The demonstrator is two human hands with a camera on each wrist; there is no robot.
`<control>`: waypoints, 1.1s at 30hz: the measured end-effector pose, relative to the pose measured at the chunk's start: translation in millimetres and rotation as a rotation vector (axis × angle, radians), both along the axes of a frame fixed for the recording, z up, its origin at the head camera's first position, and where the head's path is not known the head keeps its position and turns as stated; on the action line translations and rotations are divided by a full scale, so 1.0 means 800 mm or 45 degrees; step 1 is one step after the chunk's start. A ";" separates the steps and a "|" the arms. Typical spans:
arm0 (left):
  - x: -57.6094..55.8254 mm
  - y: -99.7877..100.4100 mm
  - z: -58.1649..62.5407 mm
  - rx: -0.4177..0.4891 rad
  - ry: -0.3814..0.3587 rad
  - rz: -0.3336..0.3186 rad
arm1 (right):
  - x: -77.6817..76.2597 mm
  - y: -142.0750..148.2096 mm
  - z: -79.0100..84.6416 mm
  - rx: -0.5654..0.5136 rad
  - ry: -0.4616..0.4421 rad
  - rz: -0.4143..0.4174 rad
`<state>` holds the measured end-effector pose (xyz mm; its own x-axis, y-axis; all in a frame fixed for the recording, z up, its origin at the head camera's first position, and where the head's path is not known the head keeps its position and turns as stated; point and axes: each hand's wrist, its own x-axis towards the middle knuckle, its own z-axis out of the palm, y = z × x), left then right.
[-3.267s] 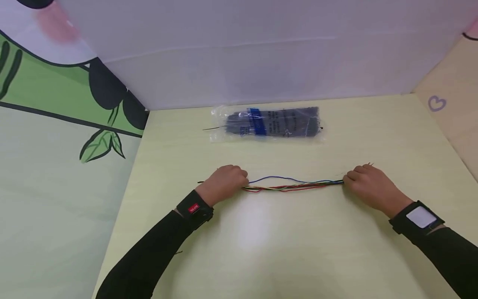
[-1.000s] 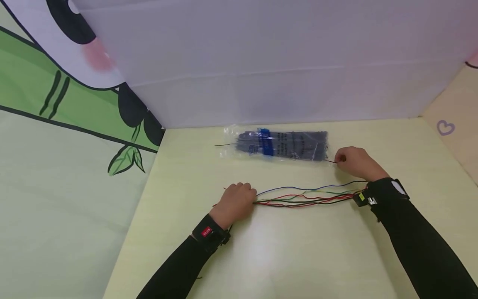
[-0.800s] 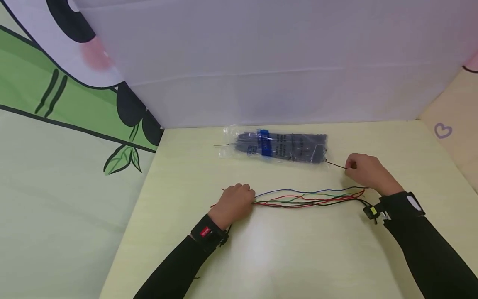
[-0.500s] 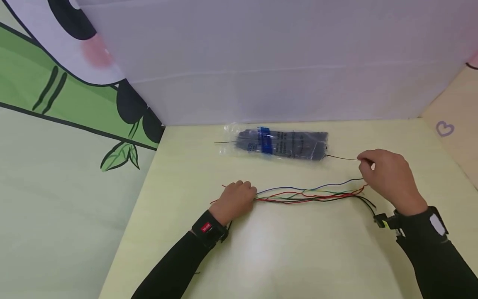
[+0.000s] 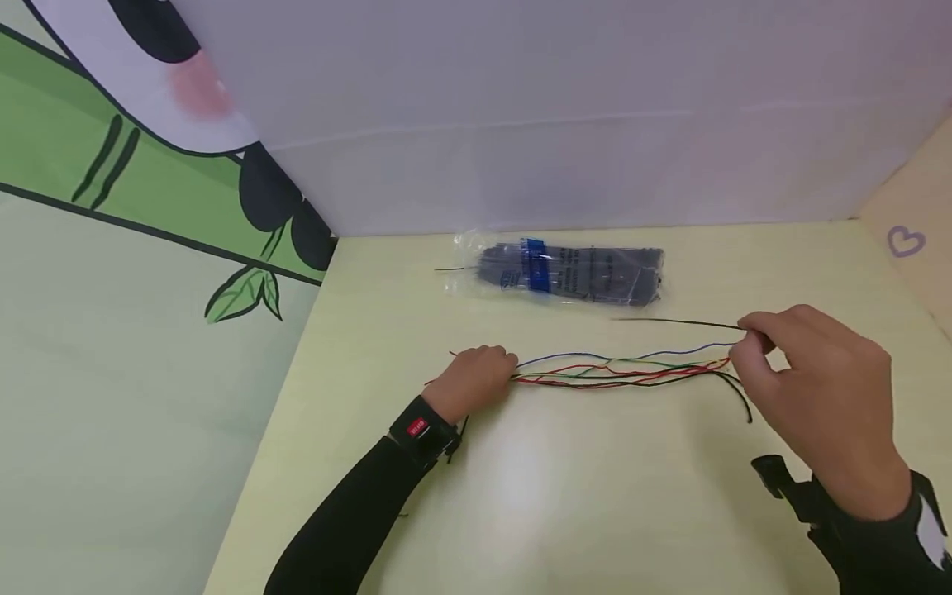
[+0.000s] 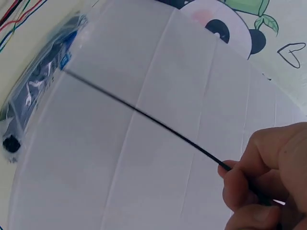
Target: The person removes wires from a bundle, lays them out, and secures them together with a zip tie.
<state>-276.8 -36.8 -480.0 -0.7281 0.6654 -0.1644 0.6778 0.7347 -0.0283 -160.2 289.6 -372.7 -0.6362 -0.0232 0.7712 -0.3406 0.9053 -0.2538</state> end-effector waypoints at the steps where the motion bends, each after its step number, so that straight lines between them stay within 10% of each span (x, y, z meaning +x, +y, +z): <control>1: -0.002 0.001 0.000 0.007 -0.001 -0.010 | 0.002 -0.005 0.000 -0.010 0.014 0.048; 8: -0.008 0.004 0.000 0.016 -0.073 -0.003 | 0.013 -0.037 -0.026 0.060 -0.134 0.351; 16: -0.011 0.002 0.004 0.035 -0.139 0.041 | 0.022 -0.061 -0.068 0.276 -0.211 0.326; 25: -0.012 -0.007 0.015 0.167 -0.297 0.051 | 0.023 -0.098 -0.124 0.380 -0.582 0.270; 33: -0.021 -0.009 0.009 0.102 -0.078 0.074 | 0.023 -0.112 -0.143 0.321 -0.713 0.249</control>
